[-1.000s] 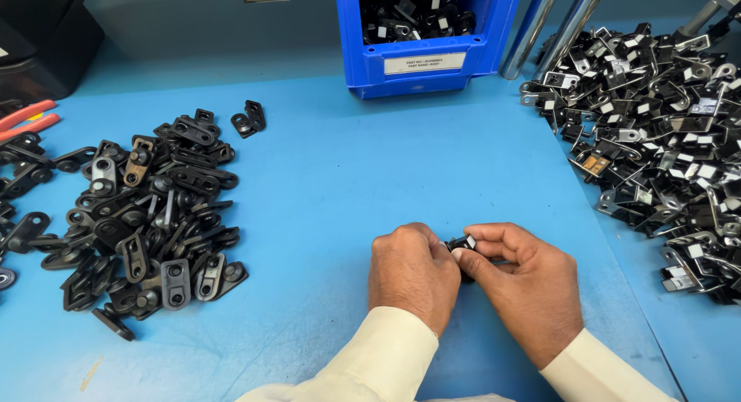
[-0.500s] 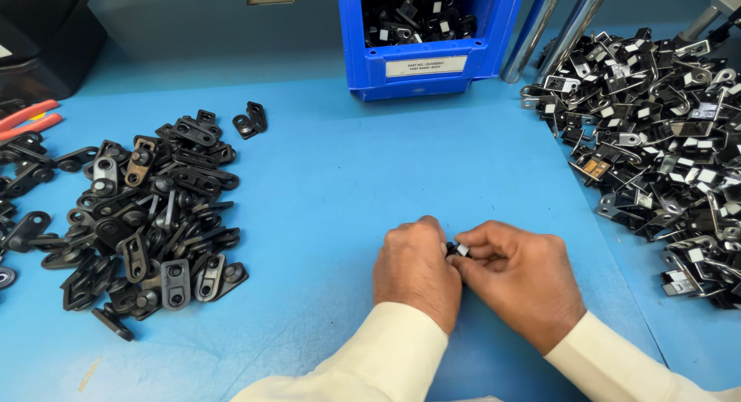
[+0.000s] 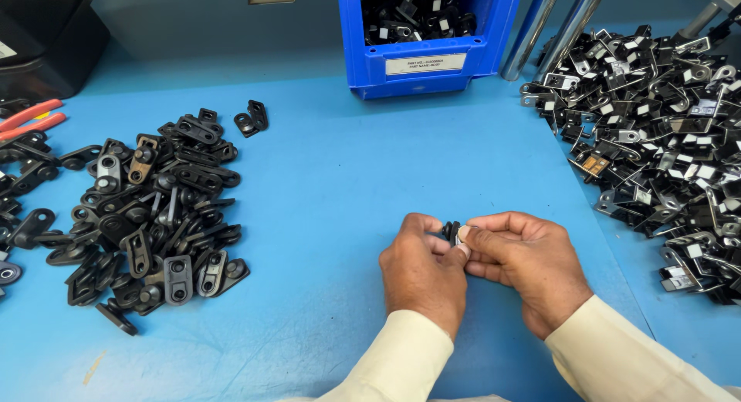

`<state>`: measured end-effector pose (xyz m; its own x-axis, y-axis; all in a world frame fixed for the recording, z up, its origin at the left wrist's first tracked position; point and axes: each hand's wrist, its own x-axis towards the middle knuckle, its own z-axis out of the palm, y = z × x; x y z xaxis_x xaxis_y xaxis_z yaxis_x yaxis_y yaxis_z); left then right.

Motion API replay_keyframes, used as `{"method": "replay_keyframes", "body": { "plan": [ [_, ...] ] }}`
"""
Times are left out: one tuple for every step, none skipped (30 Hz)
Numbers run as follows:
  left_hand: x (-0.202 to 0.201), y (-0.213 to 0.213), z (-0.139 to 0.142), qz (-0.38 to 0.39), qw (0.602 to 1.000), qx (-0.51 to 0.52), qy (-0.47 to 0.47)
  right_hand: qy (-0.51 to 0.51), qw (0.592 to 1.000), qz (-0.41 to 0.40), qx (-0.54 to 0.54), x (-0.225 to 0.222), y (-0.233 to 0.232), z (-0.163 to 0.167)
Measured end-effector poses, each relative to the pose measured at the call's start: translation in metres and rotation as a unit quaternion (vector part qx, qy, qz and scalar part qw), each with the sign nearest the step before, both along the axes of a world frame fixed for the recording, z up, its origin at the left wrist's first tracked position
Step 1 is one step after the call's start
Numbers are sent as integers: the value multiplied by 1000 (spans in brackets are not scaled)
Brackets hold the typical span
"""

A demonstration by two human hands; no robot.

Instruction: The person repeatedly picks a black plastic housing and a metal electrical terminal, inserts the terminal into the housing, and places the assembled unit into a blue bin. The process is repeated continuously with both hands manipulating the parts on a blue workbench.

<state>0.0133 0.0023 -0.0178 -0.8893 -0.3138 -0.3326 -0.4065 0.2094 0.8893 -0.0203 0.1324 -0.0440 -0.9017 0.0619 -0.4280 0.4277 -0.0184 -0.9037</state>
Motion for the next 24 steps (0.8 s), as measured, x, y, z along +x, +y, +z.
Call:
{"method": "replay_keyframes", "body": {
  "plan": [
    [-1, -1, 4, 0, 1000, 2, -15, 0, 1000, -1, -3, 0, 0, 0],
    [-2, -3, 7, 0, 1000, 4, -29, -1, 1000, -3, -5, -1, 0, 0],
    [-4, -4, 10, 0, 999, 6, -44, -1, 1000, -4, -8, 0, 0, 0],
    [-5, -5, 12, 11, 998, 15, -60, 0, 1000, -6, -10, 0, -1, 0],
    [-7, -6, 14, 21, 997, 23, -76, 1, 1000, -8, -11, 1, -2, 0],
    [-8, -7, 14, 32, 995, 32, -92, 2, 1000, -11, -13, 1, -3, 0],
    [-8, -8, 13, 37, 995, 35, -80, 2, 1000, -17, -11, 2, -4, 0],
    [-8, -8, 12, 43, 996, 38, -69, 2, 1000, -24, -9, 2, -6, 0],
    [-7, -8, 9, 49, 996, 41, -58, 1, 1000, -30, -7, 3, -8, 1],
    [-6, -8, 6, 47, 998, 23, -28, 6, 1000, -29, -5, 4, -9, 2],
    [-5, -7, 3, 44, 999, 3, 2, 12, 999, -30, -5, 4, -11, 3],
    [-4, -6, 0, 41, 998, -16, 32, 17, 999, -30, -4, 4, -13, 4],
    [-3, -4, -4, 15, 998, -47, 27, 19, 999, -36, 0, 5, -15, 5],
    [0, -2, -7, -13, 997, -79, 20, 21, 999, -43, 5, 5, -17, 6],
    [2, 0, -9, -40, 993, -110, 13, 21, 998, -50, 10, 6, -18, 7],
    [2, 2, -12, -50, 990, -123, 41, 27, 998, -54, 16, 7, -19, 8],
    [4, 2, -13, -60, 986, -137, 70, 33, 998, -57, 21, 8, -20, 9],
    [4, 3, -14, -70, 981, -151, 98, 39, 997, -60, 27, 8, -22, 9],
    [5, 3, -14, -62, 974, -168, 142, 48, 997, -52, 24, 8, -22, 9],
    [5, 2, -14, -54, 964, -185, 186, 59, 997, -45, 21, 8, -23, 9],
    [5, 2, -12, -46, 951, -201, 229, 69, 997, -37, 18, 8, -22, 8],
    [4, 0, -10, -32, 974, -148, 167, 63, 998, -14, 15, 8, -21, 8],
    [1, -3, -8, -18, 990, -94, 104, 58, 998, 10, 12, 7, -19, 8],
    [-1, -7, -5, -6, 998, -41, 41, 53, 998, 32, 8, 6, -16, 9]
  ]
}}
